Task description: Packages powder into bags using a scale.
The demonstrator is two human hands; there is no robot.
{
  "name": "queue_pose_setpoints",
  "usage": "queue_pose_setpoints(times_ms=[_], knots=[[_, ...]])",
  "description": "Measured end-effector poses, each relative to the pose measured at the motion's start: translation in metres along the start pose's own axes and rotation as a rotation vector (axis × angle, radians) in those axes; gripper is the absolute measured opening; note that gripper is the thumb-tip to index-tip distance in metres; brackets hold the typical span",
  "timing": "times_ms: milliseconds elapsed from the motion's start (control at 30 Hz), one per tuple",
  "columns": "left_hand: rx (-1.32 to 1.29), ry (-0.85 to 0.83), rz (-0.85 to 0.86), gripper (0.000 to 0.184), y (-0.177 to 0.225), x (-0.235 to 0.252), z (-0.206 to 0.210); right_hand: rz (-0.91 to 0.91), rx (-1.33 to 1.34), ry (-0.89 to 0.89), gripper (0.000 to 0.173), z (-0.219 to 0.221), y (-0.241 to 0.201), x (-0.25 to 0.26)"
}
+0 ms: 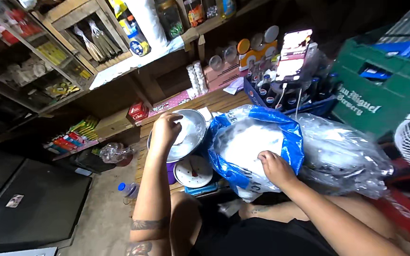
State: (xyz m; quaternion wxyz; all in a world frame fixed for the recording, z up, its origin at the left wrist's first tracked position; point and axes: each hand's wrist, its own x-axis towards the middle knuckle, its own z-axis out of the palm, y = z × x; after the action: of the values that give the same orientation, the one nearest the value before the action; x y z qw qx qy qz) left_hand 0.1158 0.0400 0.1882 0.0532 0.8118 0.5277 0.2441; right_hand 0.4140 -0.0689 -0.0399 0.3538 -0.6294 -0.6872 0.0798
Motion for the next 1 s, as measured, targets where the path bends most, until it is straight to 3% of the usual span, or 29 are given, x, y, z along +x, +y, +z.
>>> queue_pose_setpoints(times_ms=[100,333,567,700,867,1000], knots=[[-0.125,0.073,0.042,0.025,-0.003,-0.021,0.018,0.017,-0.005,0.000,0.036,-0.001,-0.001,-0.001],[-0.433,0.197,-0.048,0.023,-0.019,-0.040,0.061,0.031,-0.015,0.021,0.035,0.000,-0.001,-0.001],[-0.502,0.203,0.049,0.021,-0.025,-0.045,0.066,0.096,0.013,-0.117,0.024,-0.018,-0.006,0.016],[-0.546,0.228,0.079,0.016,-0.028,-0.045,0.070,0.117,-0.004,-0.083,0.025,-0.038,-0.017,0.036],[-0.559,0.219,0.105,0.021,-0.027,-0.044,0.072,-0.040,-0.085,0.080,0.031,-0.055,-0.020,0.057],[-0.543,0.221,0.097,0.023,-0.024,-0.043,0.074,-0.111,-0.206,0.107,0.031,-0.058,-0.026,0.062]])
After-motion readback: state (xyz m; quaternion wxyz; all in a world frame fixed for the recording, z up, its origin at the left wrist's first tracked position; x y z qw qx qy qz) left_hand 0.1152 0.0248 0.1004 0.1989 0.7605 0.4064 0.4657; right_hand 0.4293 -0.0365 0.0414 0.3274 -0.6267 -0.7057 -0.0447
